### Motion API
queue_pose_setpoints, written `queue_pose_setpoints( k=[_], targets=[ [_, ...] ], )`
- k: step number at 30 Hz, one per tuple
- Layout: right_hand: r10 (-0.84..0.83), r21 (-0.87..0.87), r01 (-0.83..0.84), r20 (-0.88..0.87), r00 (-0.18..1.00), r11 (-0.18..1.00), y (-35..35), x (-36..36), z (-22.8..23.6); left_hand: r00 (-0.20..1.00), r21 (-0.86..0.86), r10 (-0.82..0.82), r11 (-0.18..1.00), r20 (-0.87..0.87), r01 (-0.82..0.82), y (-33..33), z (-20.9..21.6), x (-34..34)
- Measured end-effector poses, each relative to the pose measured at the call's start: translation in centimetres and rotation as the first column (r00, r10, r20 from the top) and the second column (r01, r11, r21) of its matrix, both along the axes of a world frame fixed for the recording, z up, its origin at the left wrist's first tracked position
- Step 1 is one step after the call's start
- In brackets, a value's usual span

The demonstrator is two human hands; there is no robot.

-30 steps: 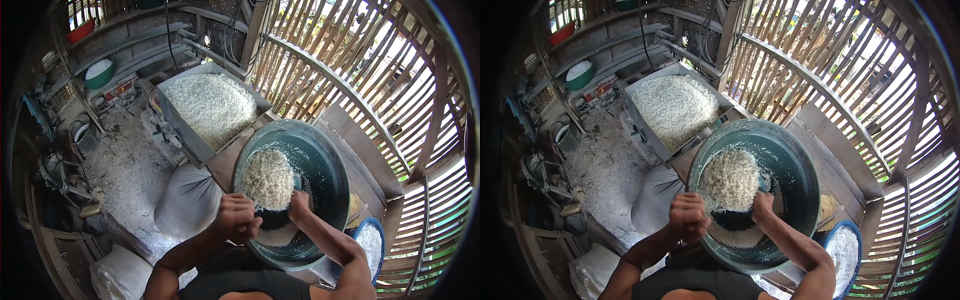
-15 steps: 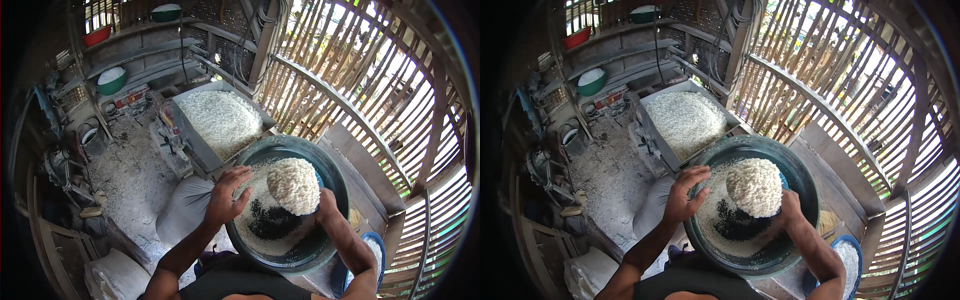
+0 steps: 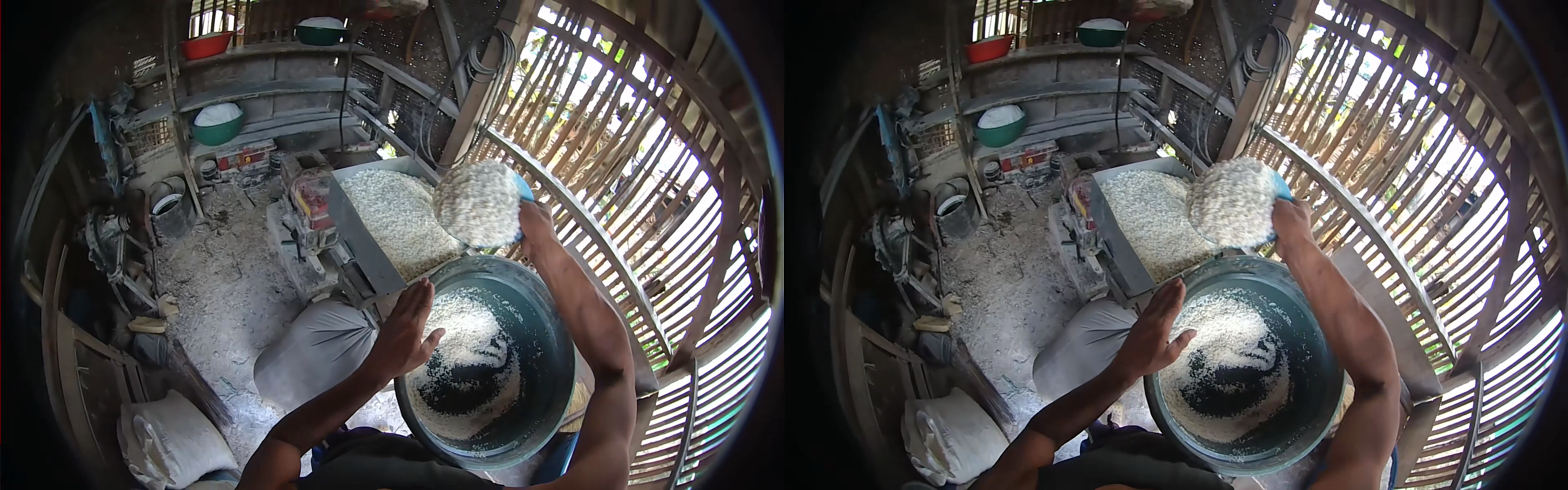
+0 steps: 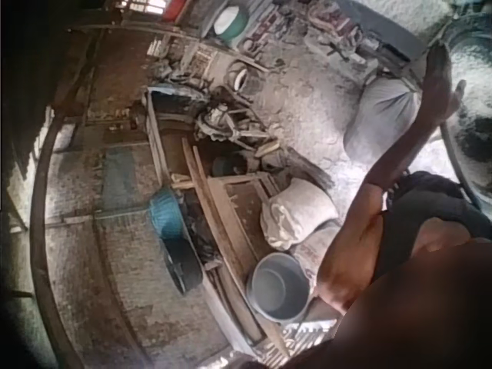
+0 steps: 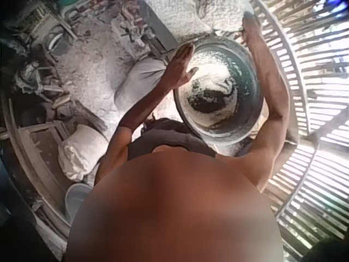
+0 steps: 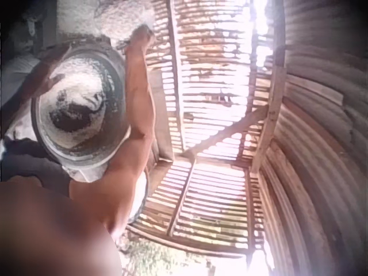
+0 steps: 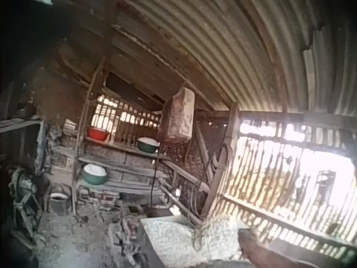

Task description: The person scoops rice from a large green basin into a metal hopper using a blue scoop, then wipes the inside of the empty basin with a sponge.

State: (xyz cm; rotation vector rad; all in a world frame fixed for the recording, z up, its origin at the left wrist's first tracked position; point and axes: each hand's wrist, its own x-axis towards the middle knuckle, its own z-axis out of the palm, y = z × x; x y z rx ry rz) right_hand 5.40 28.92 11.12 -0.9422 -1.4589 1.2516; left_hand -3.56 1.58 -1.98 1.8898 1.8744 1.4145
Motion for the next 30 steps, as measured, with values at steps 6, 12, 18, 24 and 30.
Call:
queue_pose_setpoints(
  k=[6,12,18,24,30],
  targets=[
    [-0.375,0.702,-0.054,0.442,0.815,0.71,1.3,-5.5,4.0,0.997,0.025,0.017,1.0,-0.075,-0.015,0.5,-0.3,0.5],
    [-0.47,0.876,-0.163,0.391,0.791,0.455,-2.4,-8.7,6.6,0.998,0.026,0.029,0.999,-0.05,-0.028,0.2,-0.3,0.4],
    [-0.463,0.861,-0.266,0.466,0.754,0.434,-4.5,-9.2,7.2,0.991,0.015,0.036,0.999,-0.126,-0.034,0.0,0.0,0.2],
    [-0.445,0.795,-0.12,0.45,0.774,0.594,-4.8,-3.8,9.2,0.984,0.054,-0.085,0.994,-0.159,0.095,-0.5,1.7,1.0],
    [-0.289,0.723,-0.135,0.431,0.855,0.678,-13.7,8.7,6.6,0.967,0.04,-0.25,0.968,0.051,0.248,-1.9,3.3,0.1]
  ],
)
